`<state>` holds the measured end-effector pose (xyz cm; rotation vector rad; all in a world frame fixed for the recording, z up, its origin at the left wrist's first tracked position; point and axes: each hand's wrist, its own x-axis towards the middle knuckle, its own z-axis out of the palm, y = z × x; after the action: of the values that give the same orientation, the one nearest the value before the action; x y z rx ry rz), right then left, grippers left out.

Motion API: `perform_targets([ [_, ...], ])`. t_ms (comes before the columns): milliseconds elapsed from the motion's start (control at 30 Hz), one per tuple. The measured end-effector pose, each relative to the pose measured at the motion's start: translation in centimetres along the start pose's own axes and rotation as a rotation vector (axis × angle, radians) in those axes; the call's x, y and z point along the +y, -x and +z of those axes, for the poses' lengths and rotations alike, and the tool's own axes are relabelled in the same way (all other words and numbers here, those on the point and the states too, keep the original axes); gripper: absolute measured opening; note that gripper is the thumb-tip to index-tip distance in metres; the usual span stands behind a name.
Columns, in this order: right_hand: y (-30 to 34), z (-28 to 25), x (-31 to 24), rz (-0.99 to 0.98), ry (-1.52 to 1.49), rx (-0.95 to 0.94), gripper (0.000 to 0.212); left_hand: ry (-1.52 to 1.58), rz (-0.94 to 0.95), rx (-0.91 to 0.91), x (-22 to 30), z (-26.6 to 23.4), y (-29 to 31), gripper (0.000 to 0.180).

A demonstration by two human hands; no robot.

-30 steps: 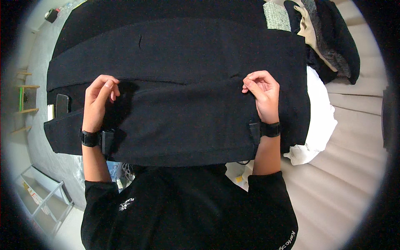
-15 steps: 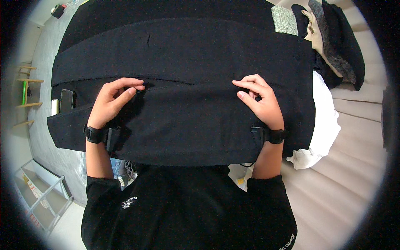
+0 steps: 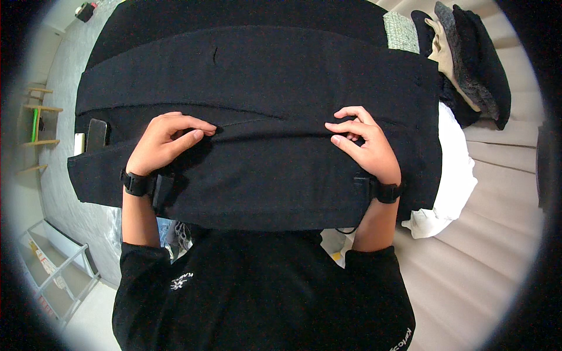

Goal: Folding a black sweater and blue jeans on a flat surface.

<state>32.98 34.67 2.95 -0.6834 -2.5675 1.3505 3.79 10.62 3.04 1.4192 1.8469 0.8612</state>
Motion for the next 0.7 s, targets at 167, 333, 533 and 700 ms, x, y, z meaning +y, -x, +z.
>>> perform_targets([
  [167,-0.04,-0.1,-0.11,-0.001,0.017,-0.016,0.021,-0.047,0.029,-0.019,0.09,-0.22,-0.02,0.018],
  [333,-0.07,-0.1,-0.07,0.016,0.013,-0.024,0.021,-0.078,0.082,-0.002,-0.41,0.03,-0.01,0.017],
  [533,-0.13,-0.02,0.04,-0.014,0.02,-0.026,0.018,-0.072,0.063,0.0,-0.46,0.04,-0.13,0.019],
  [700,-0.16,0.04,0.02,0.019,0.015,-0.03,0.016,-0.093,0.086,-0.016,-0.5,0.08,-0.06,0.02],
])
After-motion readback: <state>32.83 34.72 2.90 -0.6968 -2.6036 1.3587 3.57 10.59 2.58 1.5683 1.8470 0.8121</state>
